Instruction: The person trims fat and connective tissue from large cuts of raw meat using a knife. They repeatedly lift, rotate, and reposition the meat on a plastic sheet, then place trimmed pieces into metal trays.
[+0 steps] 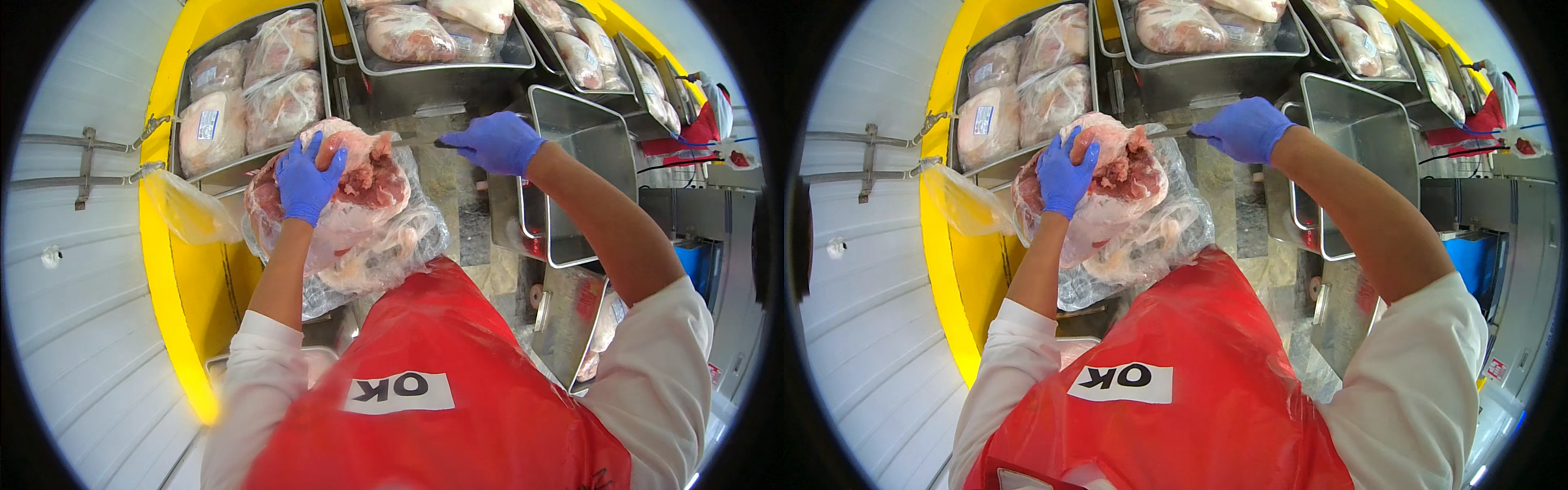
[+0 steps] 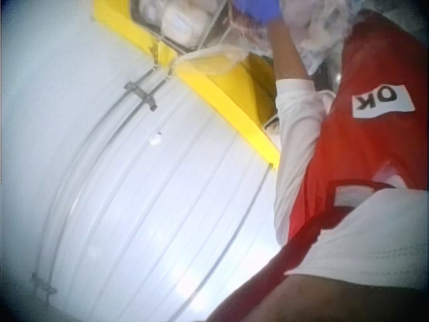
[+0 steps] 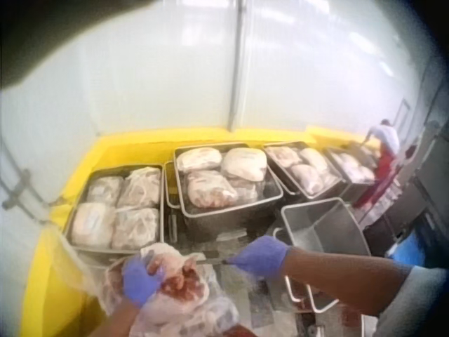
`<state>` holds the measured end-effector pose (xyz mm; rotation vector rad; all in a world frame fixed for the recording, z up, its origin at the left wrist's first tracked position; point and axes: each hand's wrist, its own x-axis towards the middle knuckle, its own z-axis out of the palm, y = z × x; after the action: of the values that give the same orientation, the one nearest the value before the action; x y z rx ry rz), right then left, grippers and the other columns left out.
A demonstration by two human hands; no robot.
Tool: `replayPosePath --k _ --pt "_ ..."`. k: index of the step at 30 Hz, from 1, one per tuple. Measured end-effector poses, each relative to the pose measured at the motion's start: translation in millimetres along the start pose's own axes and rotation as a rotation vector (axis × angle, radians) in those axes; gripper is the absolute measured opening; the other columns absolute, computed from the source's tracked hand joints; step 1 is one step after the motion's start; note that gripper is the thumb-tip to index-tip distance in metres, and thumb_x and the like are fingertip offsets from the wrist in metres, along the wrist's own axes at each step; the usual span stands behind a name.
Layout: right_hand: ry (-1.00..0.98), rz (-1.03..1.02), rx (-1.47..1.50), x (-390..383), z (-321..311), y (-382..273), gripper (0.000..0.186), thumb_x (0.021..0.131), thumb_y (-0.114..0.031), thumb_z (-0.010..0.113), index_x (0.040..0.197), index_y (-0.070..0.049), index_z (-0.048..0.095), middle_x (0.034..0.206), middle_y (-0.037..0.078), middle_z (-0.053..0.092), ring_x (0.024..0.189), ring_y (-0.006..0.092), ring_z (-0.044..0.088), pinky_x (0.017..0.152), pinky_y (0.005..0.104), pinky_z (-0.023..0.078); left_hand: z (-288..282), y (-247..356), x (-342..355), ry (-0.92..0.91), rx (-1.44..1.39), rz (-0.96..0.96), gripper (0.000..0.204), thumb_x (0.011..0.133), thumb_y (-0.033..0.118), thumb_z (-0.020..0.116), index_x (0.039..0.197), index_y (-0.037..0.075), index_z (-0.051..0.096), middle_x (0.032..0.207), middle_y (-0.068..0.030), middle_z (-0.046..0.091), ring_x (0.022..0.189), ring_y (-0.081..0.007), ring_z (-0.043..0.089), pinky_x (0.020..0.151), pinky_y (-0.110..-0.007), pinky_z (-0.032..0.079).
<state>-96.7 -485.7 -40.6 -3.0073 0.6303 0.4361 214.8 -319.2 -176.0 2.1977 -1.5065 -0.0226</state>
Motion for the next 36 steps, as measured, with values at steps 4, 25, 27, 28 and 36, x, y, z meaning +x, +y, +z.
replayPosePath --k 4,25,27,28,36 --pt "0.120 0.069 0.063 -25 -36 -8 0.023 0.099 -0.027 0.061 0.115 -0.024 0.077 0.089 0.012 0.075 0.082 0.0336 0.073 0.071 0.0479 0.057 1 2 -3 0.033 0.058 0.025 0.060 0.091 0.054 0.069 0.134 0.012 0.070 0.130 -0.0236 0.066 0.117 -0.0435 0.063 0.103 -0.050 0.048" --pt "-0.005 0.126 0.954 -138 112 13 0.041 0.086 -0.024 0.079 0.127 -0.020 0.075 0.102 0.013 0.076 0.088 0.0325 0.074 0.079 0.0411 0.059 1 1 3 -0.088 -0.249 -0.038 0.054 0.095 0.034 0.067 0.136 -0.001 0.064 0.134 -0.0217 0.066 0.125 -0.0380 0.062 0.109 -0.044 0.045" --pt "-0.023 -0.014 0.966 -109 151 -12 0.042 0.090 -0.027 0.074 0.131 -0.023 0.071 0.102 0.011 0.075 0.088 0.0320 0.073 0.078 0.0440 0.058 -6 6 5 -0.132 -0.157 -0.020 0.056 0.097 0.037 0.064 0.136 -0.003 0.063 0.137 -0.0210 0.066 0.126 -0.0370 0.062 0.110 -0.043 0.045" --pt "-0.022 -0.115 0.941 -90 170 -24 0.042 0.092 -0.028 0.071 0.133 -0.023 0.068 0.100 0.011 0.073 0.087 0.0325 0.073 0.077 0.0453 0.057 -8 7 3 -0.130 -0.141 -0.020 0.057 0.098 0.039 0.062 0.137 -0.003 0.063 0.137 -0.0213 0.065 0.126 -0.0370 0.061 0.110 -0.043 0.045" --pt "0.350 -0.224 0.765 2 278 -76 0.033 0.087 -0.024 0.070 0.117 -0.010 0.071 0.095 0.012 0.068 0.090 0.0349 0.067 0.081 0.0475 0.052 0 7 3 -0.133 -0.241 -0.094 0.076 0.100 0.057 0.052 0.139 -0.008 0.059 0.143 -0.0230 0.062 0.130 -0.0346 0.059 0.113 -0.042 0.043"
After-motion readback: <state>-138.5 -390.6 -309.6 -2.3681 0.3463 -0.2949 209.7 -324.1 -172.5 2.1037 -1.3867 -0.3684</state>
